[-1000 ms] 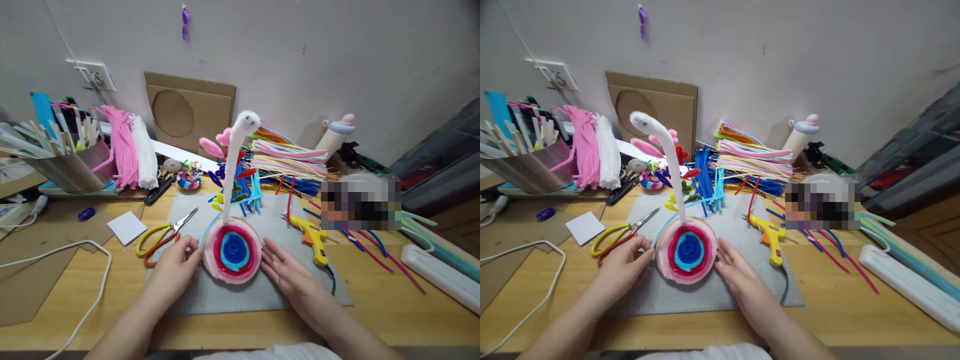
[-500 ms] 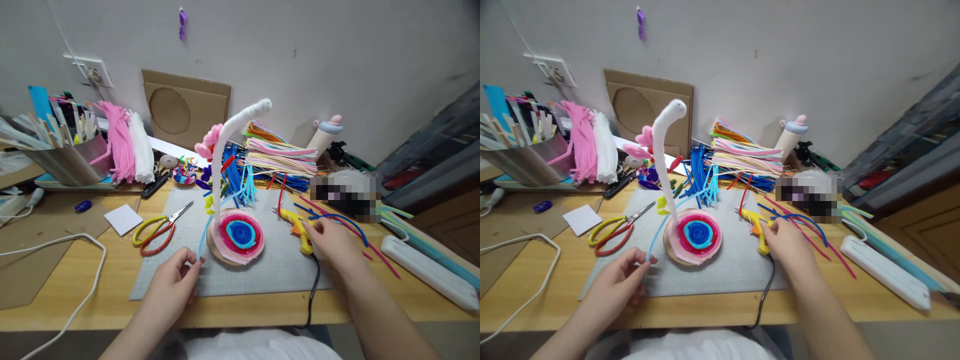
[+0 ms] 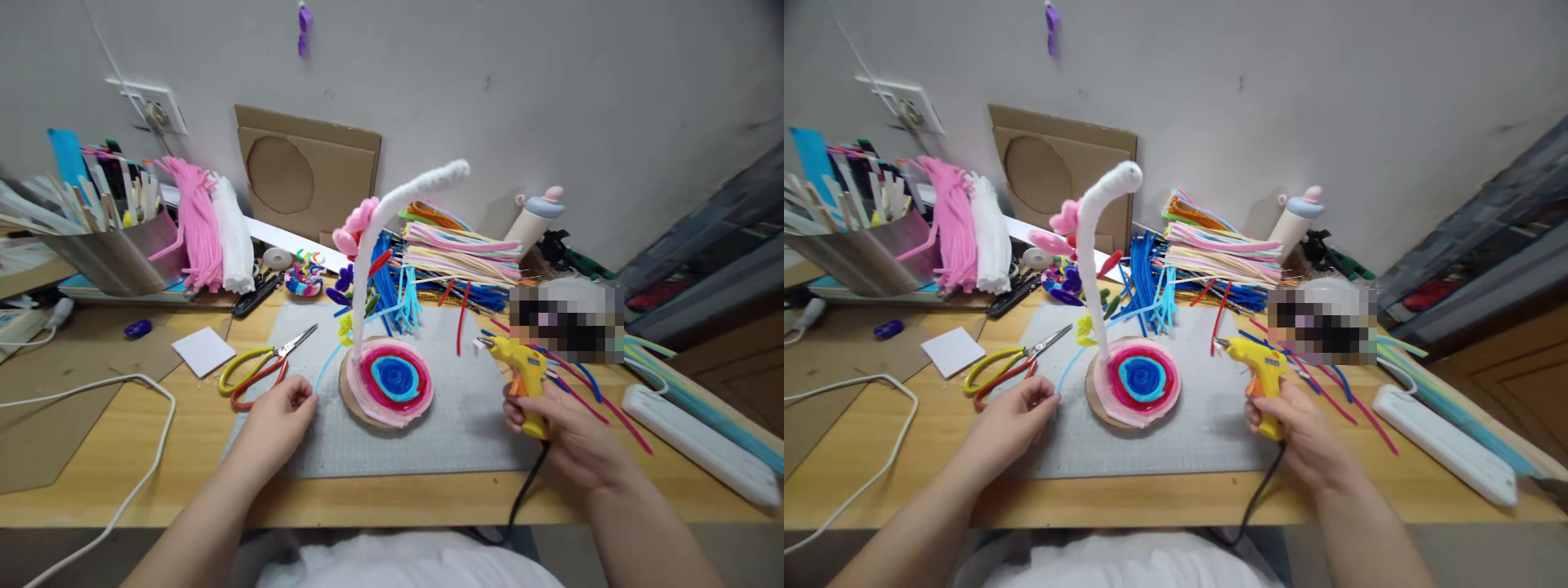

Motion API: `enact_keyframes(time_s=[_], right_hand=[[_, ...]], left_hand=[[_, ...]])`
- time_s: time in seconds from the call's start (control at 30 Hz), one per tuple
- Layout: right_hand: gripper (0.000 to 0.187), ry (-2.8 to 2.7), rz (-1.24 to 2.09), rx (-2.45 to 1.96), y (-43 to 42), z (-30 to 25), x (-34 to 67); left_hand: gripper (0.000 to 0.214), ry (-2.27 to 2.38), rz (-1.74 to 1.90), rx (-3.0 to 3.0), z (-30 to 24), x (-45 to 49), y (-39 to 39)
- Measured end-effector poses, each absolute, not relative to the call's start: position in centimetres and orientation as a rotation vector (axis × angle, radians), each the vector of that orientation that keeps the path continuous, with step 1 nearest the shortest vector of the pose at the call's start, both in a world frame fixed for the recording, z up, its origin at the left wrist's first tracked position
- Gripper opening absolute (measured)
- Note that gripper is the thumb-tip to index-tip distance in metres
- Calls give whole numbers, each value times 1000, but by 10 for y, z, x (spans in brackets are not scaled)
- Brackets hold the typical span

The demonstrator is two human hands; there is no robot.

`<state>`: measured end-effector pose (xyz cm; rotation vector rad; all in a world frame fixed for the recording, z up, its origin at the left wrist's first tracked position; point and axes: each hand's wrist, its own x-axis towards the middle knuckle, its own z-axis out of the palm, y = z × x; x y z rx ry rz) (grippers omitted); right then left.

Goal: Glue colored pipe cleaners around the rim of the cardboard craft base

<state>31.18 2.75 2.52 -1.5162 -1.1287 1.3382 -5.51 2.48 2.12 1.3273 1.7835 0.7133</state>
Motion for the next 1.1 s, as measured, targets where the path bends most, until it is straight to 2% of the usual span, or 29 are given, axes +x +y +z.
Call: enact_keyframes(time_s=[0.1,0.17,0.23,0.33,0.43,0.5,0.6,0.67,0.83,1.1], right_hand=[[27,-733,1810,-1003,9,25,299],[32,-722,1898,-911,1,24,292],[31,-927,1847,-1045,-4,25,284],[29,-1346,1639,-1387,-7,28,269],[33,-1555,1347,-1615,-2,28,262],[37,-1507,1068,-1769,7,24,267],[40,-1266,543,-1928,26,19,288],[41,-1177,413,-1865,37,19,303],[47,-1263,999,-1659,45,28,320],[59,-1407,1573,-1710,36,10,338]], left_hand=[[13,1768,663,1269,19,-57,32],[11,1750,628,1241,23,-58,39],[8,1735,584,1226,29,-59,49],[7,1725,495,1213,39,-58,69],[27,1728,447,1186,40,-54,86],[35,1724,460,1174,35,-52,91],[35,1691,513,1176,22,-51,91],[32,1658,557,1193,14,-52,89],[13,1582,684,1252,9,-57,87],[15,1545,720,1310,11,-53,82]])
